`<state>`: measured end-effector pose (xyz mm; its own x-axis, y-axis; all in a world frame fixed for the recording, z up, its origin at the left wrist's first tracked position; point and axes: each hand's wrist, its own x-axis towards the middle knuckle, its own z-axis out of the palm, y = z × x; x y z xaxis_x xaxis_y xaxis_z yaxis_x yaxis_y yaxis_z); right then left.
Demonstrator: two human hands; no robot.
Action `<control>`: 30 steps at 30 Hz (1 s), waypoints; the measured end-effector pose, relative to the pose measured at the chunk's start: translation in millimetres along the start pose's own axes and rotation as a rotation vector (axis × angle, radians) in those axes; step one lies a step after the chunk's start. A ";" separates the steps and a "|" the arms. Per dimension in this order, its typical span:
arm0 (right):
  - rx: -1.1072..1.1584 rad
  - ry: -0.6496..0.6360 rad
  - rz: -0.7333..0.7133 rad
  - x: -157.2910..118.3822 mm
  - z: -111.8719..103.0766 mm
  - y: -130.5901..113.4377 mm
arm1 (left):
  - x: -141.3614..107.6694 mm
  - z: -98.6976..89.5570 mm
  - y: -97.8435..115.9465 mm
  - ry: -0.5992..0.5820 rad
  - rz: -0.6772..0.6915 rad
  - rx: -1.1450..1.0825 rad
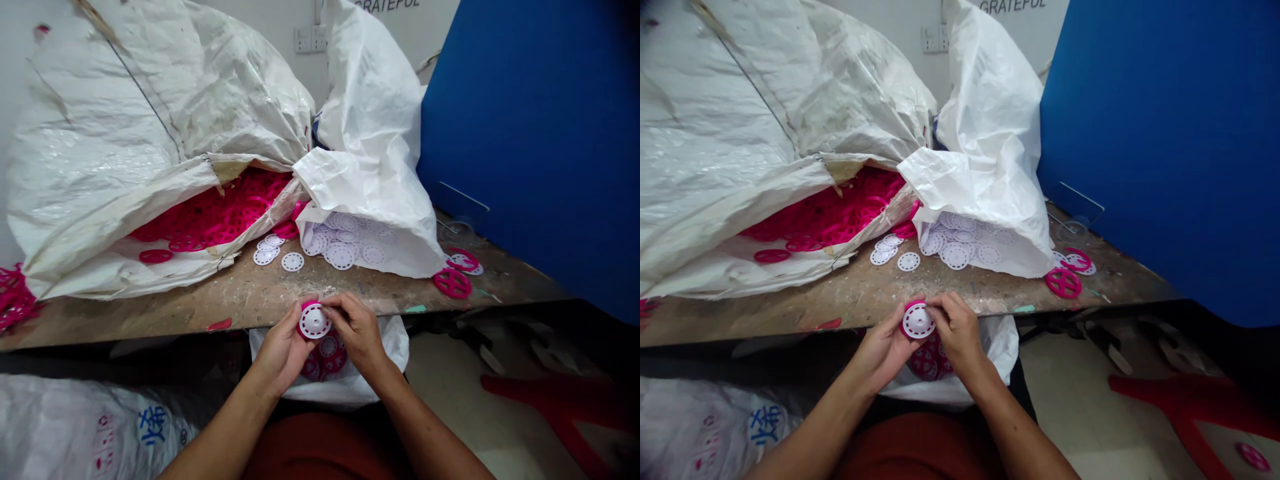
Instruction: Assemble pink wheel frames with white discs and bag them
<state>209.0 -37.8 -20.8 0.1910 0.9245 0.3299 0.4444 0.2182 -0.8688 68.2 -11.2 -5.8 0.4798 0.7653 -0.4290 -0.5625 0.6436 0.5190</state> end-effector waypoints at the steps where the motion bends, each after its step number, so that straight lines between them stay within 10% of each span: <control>1: -0.010 0.004 -0.013 -0.1 0.7 -0.1 | 0.0 -0.3 -0.9 -0.005 0.009 -0.001; 30: 0.255 -0.074 0.188 -2.0 2.7 7.0 | -6.4 5.3 -10.4 -0.097 0.156 0.189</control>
<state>209.4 -37.3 -28.5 0.1803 0.9743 0.1347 0.1720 0.1036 -0.9796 74.5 -22.8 -4.5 0.4647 0.8451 -0.2644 -0.5037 0.4979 0.7060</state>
